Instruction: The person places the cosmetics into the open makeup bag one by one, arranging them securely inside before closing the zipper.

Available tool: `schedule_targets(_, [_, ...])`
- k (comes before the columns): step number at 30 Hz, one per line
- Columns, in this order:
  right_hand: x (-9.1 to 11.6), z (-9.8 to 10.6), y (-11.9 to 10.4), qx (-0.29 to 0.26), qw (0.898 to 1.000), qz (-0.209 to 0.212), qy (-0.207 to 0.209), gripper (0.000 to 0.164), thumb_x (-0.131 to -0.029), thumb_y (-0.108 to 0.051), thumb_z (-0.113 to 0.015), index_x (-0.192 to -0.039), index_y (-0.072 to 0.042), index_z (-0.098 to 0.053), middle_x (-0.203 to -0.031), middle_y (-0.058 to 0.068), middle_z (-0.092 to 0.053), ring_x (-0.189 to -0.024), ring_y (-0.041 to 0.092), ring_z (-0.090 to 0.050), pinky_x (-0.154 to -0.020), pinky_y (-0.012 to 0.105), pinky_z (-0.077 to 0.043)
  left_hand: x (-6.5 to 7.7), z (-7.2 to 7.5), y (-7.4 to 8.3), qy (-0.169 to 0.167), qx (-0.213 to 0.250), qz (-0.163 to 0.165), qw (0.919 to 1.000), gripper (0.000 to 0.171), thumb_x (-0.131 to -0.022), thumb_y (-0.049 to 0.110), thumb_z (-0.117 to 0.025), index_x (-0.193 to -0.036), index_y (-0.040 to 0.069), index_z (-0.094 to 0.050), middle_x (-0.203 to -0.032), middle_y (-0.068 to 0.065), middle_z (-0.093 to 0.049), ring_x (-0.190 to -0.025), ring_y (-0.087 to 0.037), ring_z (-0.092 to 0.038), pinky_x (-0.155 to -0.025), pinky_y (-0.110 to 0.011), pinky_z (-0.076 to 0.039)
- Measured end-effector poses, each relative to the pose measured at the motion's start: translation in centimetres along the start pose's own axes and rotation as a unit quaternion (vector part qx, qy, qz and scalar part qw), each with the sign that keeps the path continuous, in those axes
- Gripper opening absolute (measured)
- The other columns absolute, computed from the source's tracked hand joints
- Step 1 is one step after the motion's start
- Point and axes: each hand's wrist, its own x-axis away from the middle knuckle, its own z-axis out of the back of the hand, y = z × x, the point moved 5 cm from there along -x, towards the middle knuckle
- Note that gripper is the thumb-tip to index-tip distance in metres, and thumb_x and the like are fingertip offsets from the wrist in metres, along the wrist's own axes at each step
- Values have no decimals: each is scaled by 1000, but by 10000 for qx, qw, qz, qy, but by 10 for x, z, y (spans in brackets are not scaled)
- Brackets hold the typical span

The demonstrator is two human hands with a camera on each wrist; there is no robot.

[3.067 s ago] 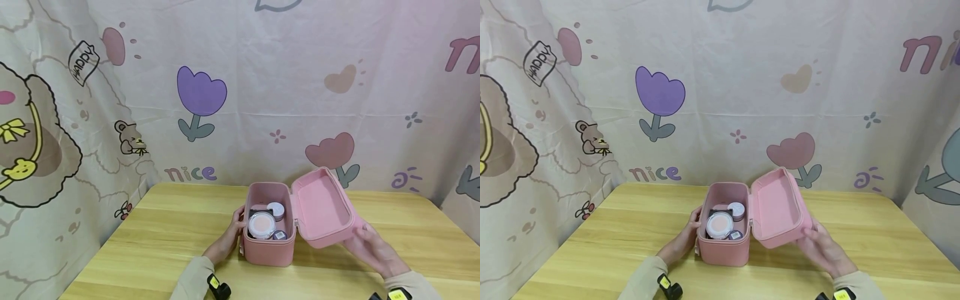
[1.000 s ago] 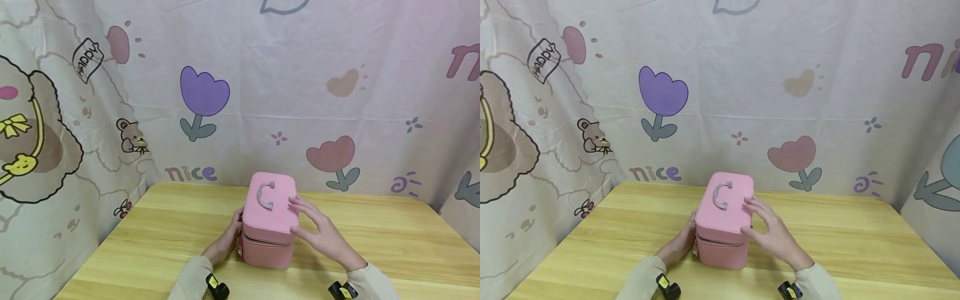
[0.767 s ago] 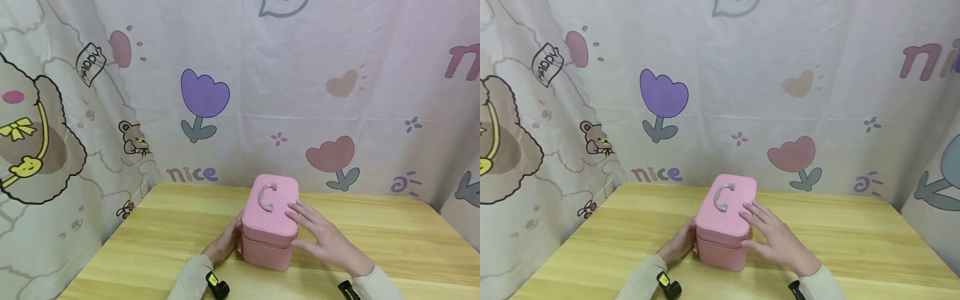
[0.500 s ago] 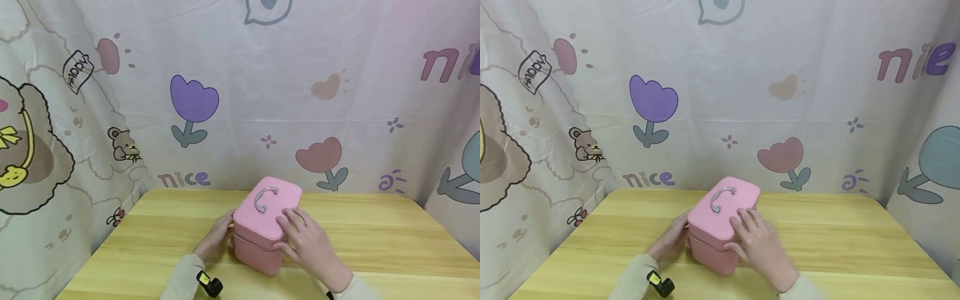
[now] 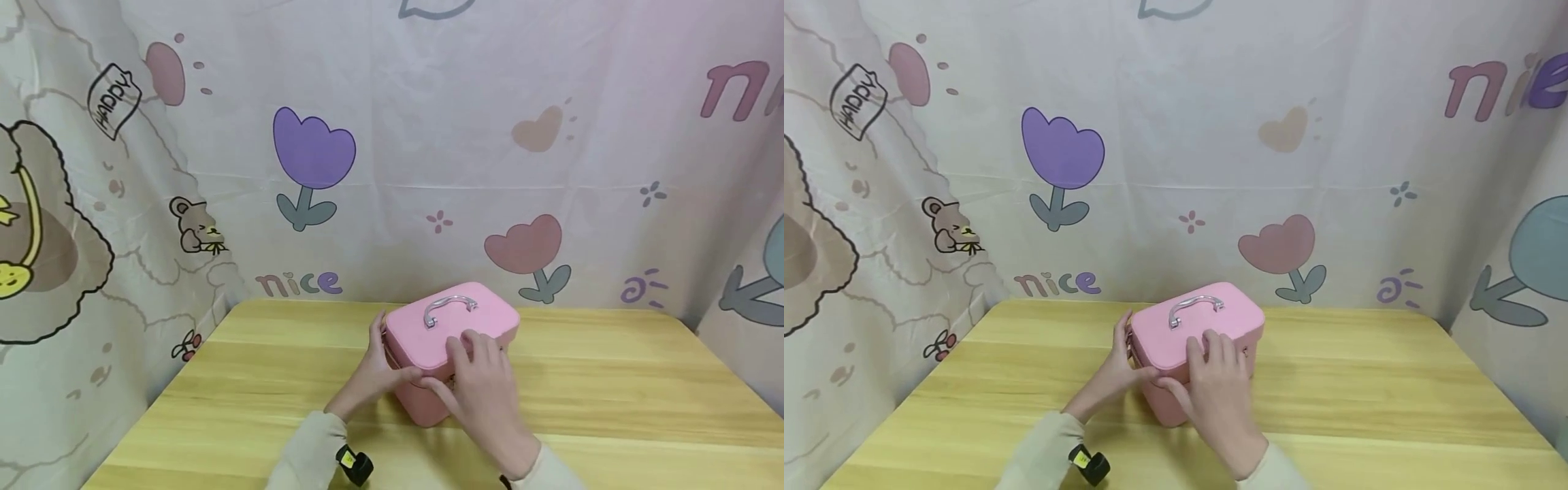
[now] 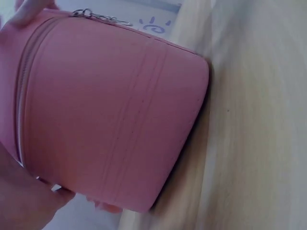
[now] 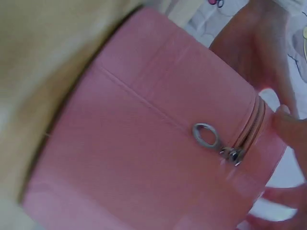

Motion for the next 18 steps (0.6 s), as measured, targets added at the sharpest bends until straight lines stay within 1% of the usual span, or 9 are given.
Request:
schedule_targets(2, [6,4,5,-429,9989,-108,170,65,-89,-64,-45,-92,-1,-58,-93,14,-54,-79,28,-51,-59,38,-45,0,-2,1,35,-120,56,9999,131,-65,54,-83,-153,10,4,-153,-23,-19,-139,-36,-24,-111,-49,-23])
schedule_targets(3, [9,6,8,-613,9977,-147,253,62,-89,-63,-48,-91,-2,-60,-90,11,-56,-77,25,-52,-58,36,-45,0,-1,2,90,-184,53,9998,131,-65,50,-85,-153,11,3,-152,-21,-20,-139,-35,-25,-111,-49,-24])
schedule_targets(4, [12,7,11,-767,9965,-214,237,58,-89,-61,-52,-88,-3,-60,-85,7,-57,-73,21,-53,-57,32,-45,0,-1,3,159,-205,26,9997,129,-65,46,-86,-153,12,2,-151,-20,-22,-138,-35,-27,-111,-49,-24])
schedule_targets(7, [20,3,19,-934,9948,-397,-118,39,-82,-46,-71,-79,-8,-61,-72,-3,-58,-62,11,-52,-51,22,-41,-1,2,6,342,-245,-152,9990,122,-66,39,-85,-153,14,-4,-148,-19,-27,-135,-34,-32,-109,-49,-27])
schedule_targets(9, [22,-3,21,-966,9934,-457,-418,28,-74,-32,-80,-72,-13,-60,-65,-8,-57,-57,4,-51,-48,17,-39,-2,3,6,349,-318,-317,9984,117,-68,37,-84,-153,14,-7,-147,-19,-28,-133,-34,-34,-108,-50,-29])
schedule_targets(10, [23,-6,21,-966,9929,-444,-539,24,-69,-24,-83,-70,-15,-60,-64,-10,-57,-56,2,-51,-47,16,-38,-2,3,6,312,-333,-408,9981,114,-69,37,-83,-153,14,-9,-147,-18,-29,-133,-34,-35,-108,-50,-30])
schedule_targets(12, [25,-9,20,-929,9934,-315,-598,23,-65,-12,-81,-67,-17,-59,-63,-12,-56,-56,2,-50,-46,15,-37,-2,1,6,229,-438,-570,9972,107,-72,36,-82,-152,14,-14,-147,-18,-29,-132,-33,-35,-107,-51,-30])
schedule_targets(15, [26,-11,17,-960,9935,-177,-591,23,-62,-3,-73,-66,-18,-56,-62,-12,-53,-56,1,-48,-44,13,-36,-2,0,5,209,-532,-655,9962,99,-74,34,-81,-151,16,-22,-148,-15,-30,-132,-32,-36,-106,-52,-32])
schedule_targets(18, [26,-10,18,-1150,9903,-330,-713,25,-61,1,-69,-67,-17,-54,-64,-12,-52,-56,0,-47,-44,12,-36,-2,2,4,306,-570,-618,9960,94,-73,34,-83,-148,16,-29,-148,-14,-32,-131,-33,-38,-104,-52,-34])
